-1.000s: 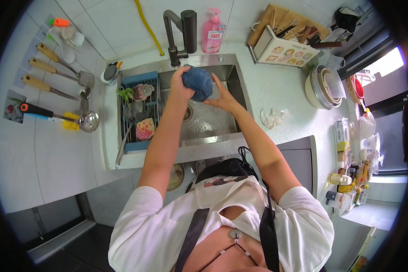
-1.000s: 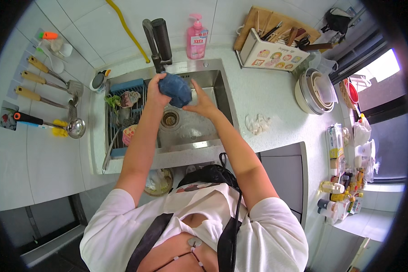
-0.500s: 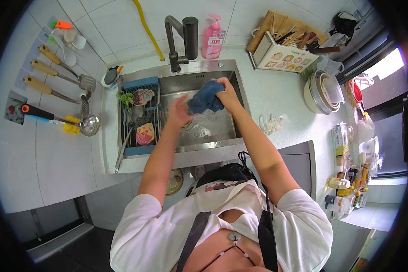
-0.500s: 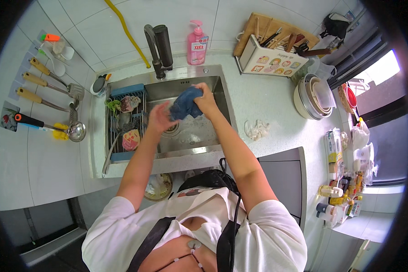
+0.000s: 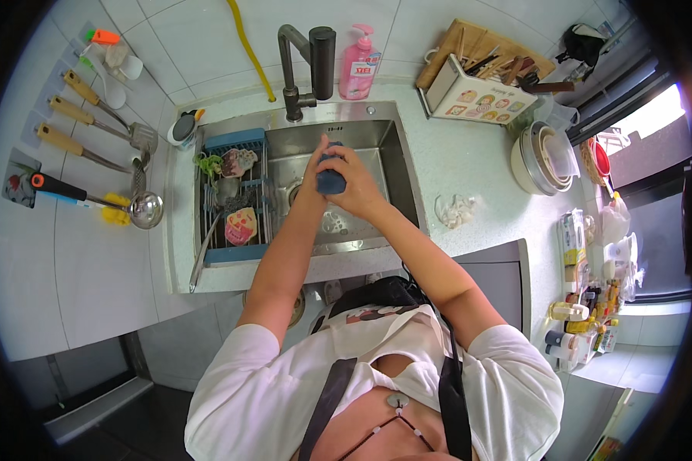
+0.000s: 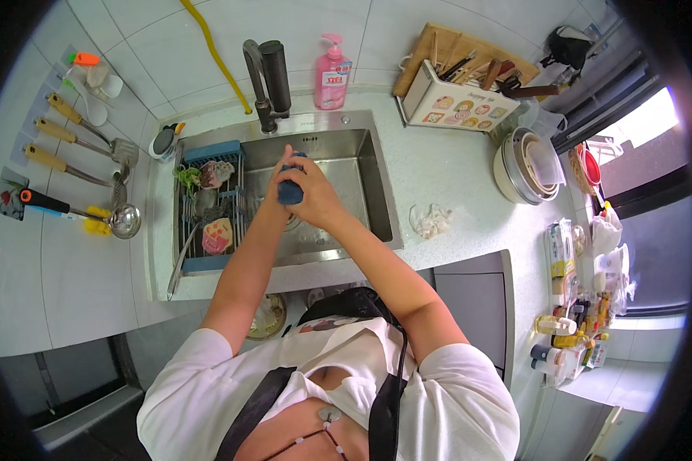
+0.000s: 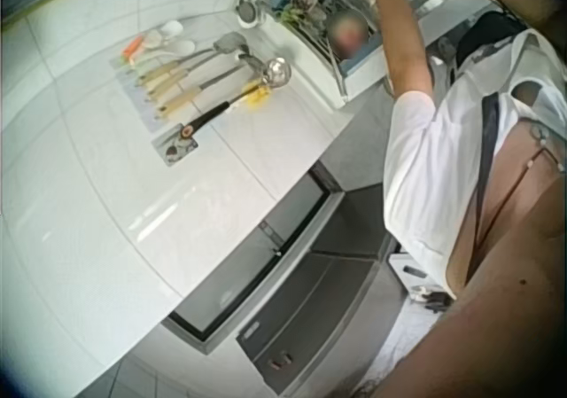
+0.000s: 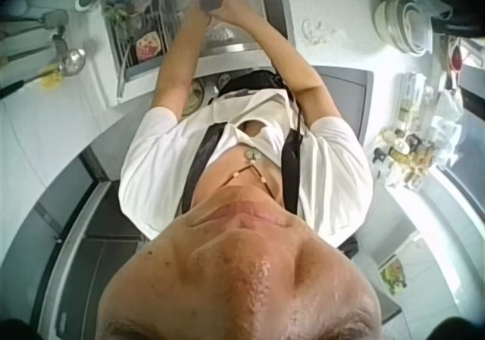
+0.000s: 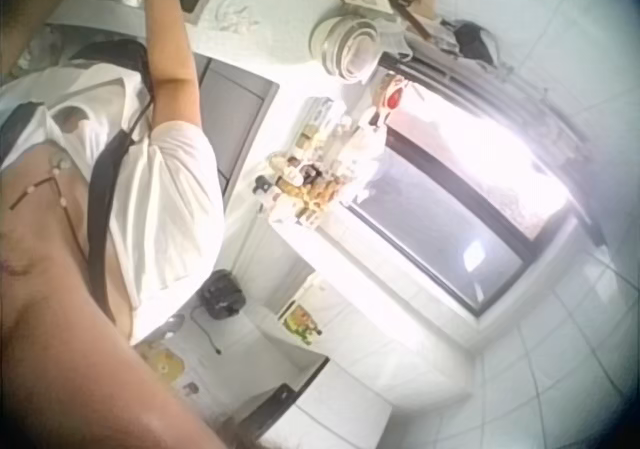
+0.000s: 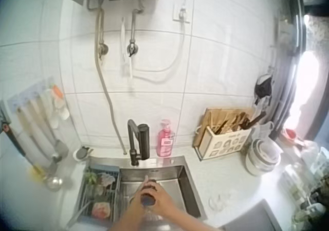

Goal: The person cleans a plastic container by hand using a cloth, then washes the cloth and the container lid in the sink under running water.

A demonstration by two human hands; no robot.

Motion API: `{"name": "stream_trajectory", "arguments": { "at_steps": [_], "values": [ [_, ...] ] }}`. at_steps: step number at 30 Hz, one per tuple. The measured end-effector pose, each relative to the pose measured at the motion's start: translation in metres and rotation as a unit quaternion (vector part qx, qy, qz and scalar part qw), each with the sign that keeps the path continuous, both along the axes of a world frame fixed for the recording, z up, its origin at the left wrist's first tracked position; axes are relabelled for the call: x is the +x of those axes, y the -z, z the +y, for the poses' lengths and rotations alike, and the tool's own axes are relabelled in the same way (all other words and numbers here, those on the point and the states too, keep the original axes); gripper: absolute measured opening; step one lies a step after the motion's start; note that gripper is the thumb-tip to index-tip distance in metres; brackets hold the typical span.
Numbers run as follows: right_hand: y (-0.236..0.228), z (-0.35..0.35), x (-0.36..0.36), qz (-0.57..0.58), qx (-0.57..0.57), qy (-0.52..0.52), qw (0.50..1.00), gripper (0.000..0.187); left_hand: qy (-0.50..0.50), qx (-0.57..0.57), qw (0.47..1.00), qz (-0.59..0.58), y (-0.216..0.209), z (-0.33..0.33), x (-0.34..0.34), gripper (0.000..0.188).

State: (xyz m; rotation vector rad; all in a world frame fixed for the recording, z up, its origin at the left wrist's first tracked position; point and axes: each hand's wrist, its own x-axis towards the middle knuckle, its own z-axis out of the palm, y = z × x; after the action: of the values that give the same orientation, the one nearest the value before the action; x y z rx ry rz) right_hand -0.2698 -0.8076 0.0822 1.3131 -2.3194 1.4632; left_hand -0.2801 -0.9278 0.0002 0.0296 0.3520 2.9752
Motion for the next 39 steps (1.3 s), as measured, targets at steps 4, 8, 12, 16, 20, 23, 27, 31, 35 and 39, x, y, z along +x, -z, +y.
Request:
{"name": "stream_trajectory", "arguments": {
  "at_steps": [4, 8, 12, 16, 20, 23, 27, 31, 35, 39],
  "values": [
    [0.022, -0.004, -0.013, -0.094, -0.074, 0.067, 0.991, 0.025, -0.104, -0.081, 0.974, -0.183, -0.014, 0.013, -0.009, 0.031],
    [0.033, -0.009, -0.036, -0.158, -0.111, 0.186, 0.963, 0.024, -0.117, -0.064, 0.954, -0.267, -0.036, 0.024, -0.012, 0.031],
    [0.02, -0.019, -0.022, -0.06, -0.128, 0.218, 0.966, 0.023, -0.124, -0.04, 0.961, -0.243, -0.022, 0.019, -0.017, 0.031],
    [0.012, -0.028, -0.008, -0.013, -0.101, 0.167, 0.981, 0.02, -0.021, -0.018, 0.996, -0.084, 0.016, -0.004, -0.015, 0.023],
    [0.021, -0.021, -0.043, -0.037, -0.05, 0.215, 0.975, 0.027, -0.143, -0.229, 0.934, -0.233, -0.022, 0.021, -0.016, 0.02],
    [0.032, -0.022, -0.048, -0.029, -0.035, 0.263, 0.964, 0.032, -0.124, -0.224, 0.934, -0.251, -0.022, 0.013, -0.01, 0.023],
    [0.048, -0.01, -0.058, -0.058, -0.033, 0.278, 0.958, 0.034, -0.077, -0.304, 0.909, -0.275, -0.034, 0.0, 0.009, 0.02],
    [0.049, 0.005, -0.079, -0.348, -0.084, 0.146, 0.922, 0.041, -0.077, -0.314, 0.923, -0.209, -0.034, -0.025, 0.033, 0.024],
    [0.026, 0.005, -0.075, -0.575, -0.189, 0.05, 0.795, 0.044, -0.128, -0.359, 0.916, -0.127, -0.032, -0.028, 0.05, 0.048],
    [0.027, 0.017, -0.077, -0.679, -0.208, 0.028, 0.703, 0.048, -0.233, -0.731, 0.641, 0.008, -0.036, -0.013, 0.056, 0.066]
  ]
}}
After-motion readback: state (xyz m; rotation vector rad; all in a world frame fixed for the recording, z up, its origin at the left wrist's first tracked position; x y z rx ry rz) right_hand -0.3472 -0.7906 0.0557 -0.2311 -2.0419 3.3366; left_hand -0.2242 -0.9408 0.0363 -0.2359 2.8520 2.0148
